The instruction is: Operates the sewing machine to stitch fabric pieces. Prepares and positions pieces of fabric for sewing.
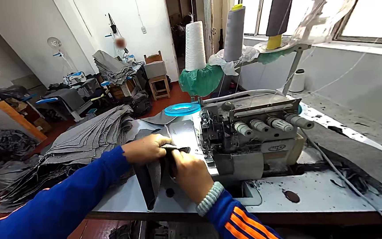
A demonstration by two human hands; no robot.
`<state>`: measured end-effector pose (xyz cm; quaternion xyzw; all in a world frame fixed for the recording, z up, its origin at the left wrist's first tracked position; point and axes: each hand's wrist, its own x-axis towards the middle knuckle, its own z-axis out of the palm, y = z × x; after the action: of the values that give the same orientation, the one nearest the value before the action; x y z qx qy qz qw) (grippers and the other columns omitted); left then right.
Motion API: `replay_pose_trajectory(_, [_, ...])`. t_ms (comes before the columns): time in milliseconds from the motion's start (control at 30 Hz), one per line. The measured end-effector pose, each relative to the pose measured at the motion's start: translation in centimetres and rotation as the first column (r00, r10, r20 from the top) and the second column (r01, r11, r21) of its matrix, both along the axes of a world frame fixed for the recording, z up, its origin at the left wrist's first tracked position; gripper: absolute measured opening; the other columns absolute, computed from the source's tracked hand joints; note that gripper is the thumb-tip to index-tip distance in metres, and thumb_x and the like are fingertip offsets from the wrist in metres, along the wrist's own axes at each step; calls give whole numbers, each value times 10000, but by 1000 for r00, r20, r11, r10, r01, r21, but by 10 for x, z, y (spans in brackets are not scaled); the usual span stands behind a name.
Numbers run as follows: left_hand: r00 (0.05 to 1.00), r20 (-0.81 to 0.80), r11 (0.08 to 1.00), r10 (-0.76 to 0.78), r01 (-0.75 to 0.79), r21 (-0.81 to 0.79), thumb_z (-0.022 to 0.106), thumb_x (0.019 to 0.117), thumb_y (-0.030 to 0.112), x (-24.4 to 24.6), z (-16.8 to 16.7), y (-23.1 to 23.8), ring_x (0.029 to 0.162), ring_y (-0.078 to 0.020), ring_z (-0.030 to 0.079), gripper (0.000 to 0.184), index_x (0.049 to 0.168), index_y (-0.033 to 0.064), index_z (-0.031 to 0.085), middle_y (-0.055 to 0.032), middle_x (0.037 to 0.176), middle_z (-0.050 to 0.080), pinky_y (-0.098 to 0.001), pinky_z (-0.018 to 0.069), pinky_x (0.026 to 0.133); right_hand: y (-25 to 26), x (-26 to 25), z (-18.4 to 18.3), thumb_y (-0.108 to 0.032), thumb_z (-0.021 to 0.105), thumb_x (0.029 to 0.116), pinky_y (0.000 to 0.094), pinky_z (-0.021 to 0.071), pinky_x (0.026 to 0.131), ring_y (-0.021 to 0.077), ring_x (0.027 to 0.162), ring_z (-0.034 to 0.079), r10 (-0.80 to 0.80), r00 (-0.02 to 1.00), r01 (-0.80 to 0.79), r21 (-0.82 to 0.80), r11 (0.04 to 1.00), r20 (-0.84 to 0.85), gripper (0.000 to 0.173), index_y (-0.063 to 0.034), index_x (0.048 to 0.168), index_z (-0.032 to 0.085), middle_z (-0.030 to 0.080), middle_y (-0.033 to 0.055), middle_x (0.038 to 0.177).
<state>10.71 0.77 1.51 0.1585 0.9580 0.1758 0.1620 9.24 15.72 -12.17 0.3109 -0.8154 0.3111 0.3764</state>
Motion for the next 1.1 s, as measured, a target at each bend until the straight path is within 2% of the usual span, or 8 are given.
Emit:
replay_pose_trajectory(100, [980, -201, 998, -10, 21, 54, 491, 963, -6, -17, -8, -7, 778, -119, 645, 264, 967, 74, 743, -26, 834, 697, -372, 526, 713, 19, -5, -9, -126, 618, 958, 359, 589, 587, 214, 638, 697, 143, 987, -150, -102, 983, -79, 148, -62, 881, 727, 670, 64, 695])
replay_pose_trajectory(200, [964, -261, 992, -55, 83, 96, 512, 960, 19, -39, -10, -6, 750, -139, 610, 211, 900, 33, 714, -56, 797, 660, -373, 489, 687, 31, -7, -21, -140, 626, 987, 338, 592, 641, 202, 681, 695, 181, 970, -212, -198, 957, -164, 163, -58, 903, 740, 692, 66, 731])
replay_pose_trajectory(367, [981, -93, 977, -169, 179, 112, 597, 950, 27, -64, 8, 4, 691, -75, 560, 117, 960, 12, 712, -37, 767, 639, -282, 466, 653, 35, -6, -32, -108, 630, 969, 326, 595, 702, 198, 703, 704, 137, 963, -195, -247, 949, -232, 142, -59, 923, 754, 715, 66, 741])
replay_pose_trajectory(567, [976, 123, 982, -181, 171, 85, 716, 922, 148, -68, 20, 7, 583, -65, 554, 183, 782, 34, 684, -12, 644, 613, -284, 460, 575, 33, -4, -34, -113, 634, 967, 299, 604, 700, 173, 727, 719, 158, 969, -210, -293, 933, -190, 149, -37, 933, 756, 739, 69, 787])
replay_pose_trajectory(733, [981, 165, 994, -106, 100, 47, 778, 854, 70, -62, 19, -3, 559, -79, 536, 172, 725, 17, 677, -27, 622, 607, -297, 440, 560, 37, 5, -46, -134, 576, 947, 453, 543, 1040, 299, 1054, 743, 105, 971, -137, -137, 981, -216, 260, 2, 1066, 763, 785, 120, 1032])
replay_pose_trajectory(867, [983, 163, 993, -86, 71, 96, 764, 859, 62, -62, 13, -9, 523, -81, 538, 188, 704, 21, 667, -32, 591, 600, -285, 433, 520, 45, 11, -54, -158, 557, 959, 488, 478, 1113, 292, 1160, 705, 134, 974, -155, -101, 983, -185, 302, -16, 1147, 746, 769, 103, 1142])
replay_pose_trajectory(1000, [977, -135, 984, -168, 157, -85, 777, 799, 64, -46, 6, -9, 616, -162, 555, 164, 697, 51, 649, -44, 645, 579, -389, 454, 580, 59, 40, -57, -108, 584, 964, 465, 473, 1113, 220, 1194, 674, 276, 951, -299, -189, 935, -138, 208, -84, 1100, 740, 762, 52, 1135])
replay_pose_trajectory(1100, [780, -542, 949, -312, 231, -215, 745, 746, 19, -39, -33, -17, 761, -230, 673, 108, 828, 85, 722, -48, 796, 668, -488, 572, 682, 92, 74, -83, -92, 566, 1017, 432, 370, 1192, 175, 1204, 663, 349, 935, -353, -187, 917, -57, 192, -87, 1046, 755, 777, 35, 1084])
